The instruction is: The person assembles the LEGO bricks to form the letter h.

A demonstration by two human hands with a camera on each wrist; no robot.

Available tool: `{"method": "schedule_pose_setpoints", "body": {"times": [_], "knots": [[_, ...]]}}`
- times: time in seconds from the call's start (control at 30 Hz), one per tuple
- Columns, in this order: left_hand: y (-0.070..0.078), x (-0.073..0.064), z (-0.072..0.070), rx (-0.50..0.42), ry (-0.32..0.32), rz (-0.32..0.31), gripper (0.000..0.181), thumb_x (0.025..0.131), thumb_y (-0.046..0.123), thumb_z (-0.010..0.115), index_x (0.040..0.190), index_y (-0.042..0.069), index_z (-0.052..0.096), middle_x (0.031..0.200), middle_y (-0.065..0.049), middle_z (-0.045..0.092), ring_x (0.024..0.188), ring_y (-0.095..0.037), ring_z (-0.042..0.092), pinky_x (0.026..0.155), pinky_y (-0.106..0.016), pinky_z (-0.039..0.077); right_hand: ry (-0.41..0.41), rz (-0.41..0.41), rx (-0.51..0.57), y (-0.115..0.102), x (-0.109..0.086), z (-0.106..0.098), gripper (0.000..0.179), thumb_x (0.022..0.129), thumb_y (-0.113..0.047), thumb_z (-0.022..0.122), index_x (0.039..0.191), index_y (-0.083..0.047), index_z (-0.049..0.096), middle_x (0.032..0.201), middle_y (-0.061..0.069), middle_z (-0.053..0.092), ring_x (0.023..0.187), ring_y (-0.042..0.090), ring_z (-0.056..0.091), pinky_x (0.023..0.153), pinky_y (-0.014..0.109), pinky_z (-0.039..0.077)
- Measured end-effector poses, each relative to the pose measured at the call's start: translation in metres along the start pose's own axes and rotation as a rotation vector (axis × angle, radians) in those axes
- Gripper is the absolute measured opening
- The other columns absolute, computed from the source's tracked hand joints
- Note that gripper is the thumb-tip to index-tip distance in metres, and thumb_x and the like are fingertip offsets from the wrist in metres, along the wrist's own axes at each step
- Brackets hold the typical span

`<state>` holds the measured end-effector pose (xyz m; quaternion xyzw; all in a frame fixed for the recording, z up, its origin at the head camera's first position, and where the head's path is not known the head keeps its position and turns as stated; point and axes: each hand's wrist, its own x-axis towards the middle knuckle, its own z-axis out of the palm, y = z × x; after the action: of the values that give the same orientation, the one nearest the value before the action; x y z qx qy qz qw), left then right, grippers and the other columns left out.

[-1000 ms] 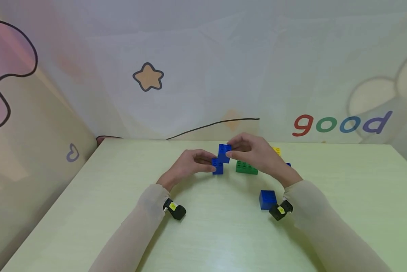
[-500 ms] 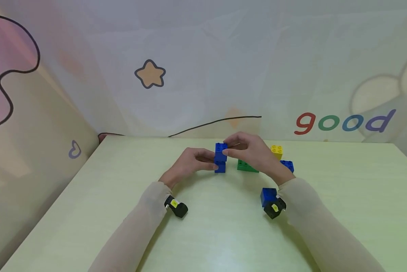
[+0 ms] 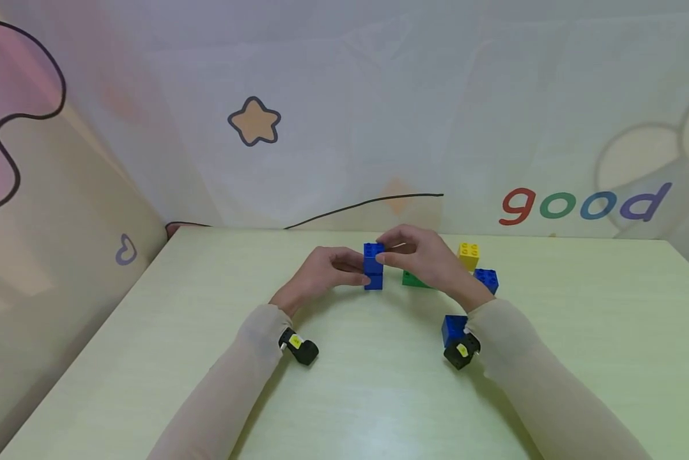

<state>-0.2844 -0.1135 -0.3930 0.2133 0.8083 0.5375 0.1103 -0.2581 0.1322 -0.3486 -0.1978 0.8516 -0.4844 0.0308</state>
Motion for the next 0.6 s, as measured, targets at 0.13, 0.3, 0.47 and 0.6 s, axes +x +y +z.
{"method": "schedule_pose_setpoints", "body": {"times": [0.13,0.3,0.47,0.6], "knots": [[-0.0006,0.0008,0.0001,0.001,0.005,-0.007,0.034,0.092,0.020,0.086,0.124,0.010,0.077,0.112,0.000,0.078,0.106,-0.018,0.074,0.103,-0.039,0.054,-0.004,0.010,-0.004,0.0007,0.0007,0.0009,0.033,0.103,-0.021,0.074,0.133,-0.006,0.068,0.132,0.013,0.070,0.124,0.038,0.066,0.107,0.055,0.051],[-0.0018,0.0022,0.0008,-0.006,0.005,-0.001,0.034,0.092,0.019,0.086,0.123,0.009,0.077,0.111,-0.002,0.079,0.105,-0.019,0.074,0.102,-0.039,0.055,-0.005,0.014,-0.012,0.0009,0.0005,0.0012,0.033,0.103,-0.019,0.074,0.133,-0.006,0.069,0.132,0.013,0.070,0.123,0.037,0.067,0.107,0.055,0.052],[-0.0025,0.0025,0.0010,-0.003,0.009,-0.001,0.034,0.092,0.020,0.087,0.123,0.009,0.078,0.111,-0.001,0.079,0.105,-0.019,0.074,0.101,-0.038,0.056,-0.007,0.013,-0.013,0.0009,0.0002,0.0007,0.033,0.103,-0.019,0.074,0.133,-0.007,0.069,0.131,0.012,0.071,0.122,0.037,0.067,0.107,0.055,0.052],[-0.0027,0.0025,0.0004,0.003,0.009,-0.004,0.034,0.092,0.020,0.087,0.123,0.009,0.078,0.111,-0.001,0.079,0.105,-0.019,0.074,0.100,-0.039,0.056,-0.007,0.013,-0.024,0.0008,0.0005,0.0006,0.032,0.103,-0.019,0.074,0.132,-0.006,0.069,0.132,0.012,0.071,0.122,0.037,0.067,0.106,0.055,0.052]]}}
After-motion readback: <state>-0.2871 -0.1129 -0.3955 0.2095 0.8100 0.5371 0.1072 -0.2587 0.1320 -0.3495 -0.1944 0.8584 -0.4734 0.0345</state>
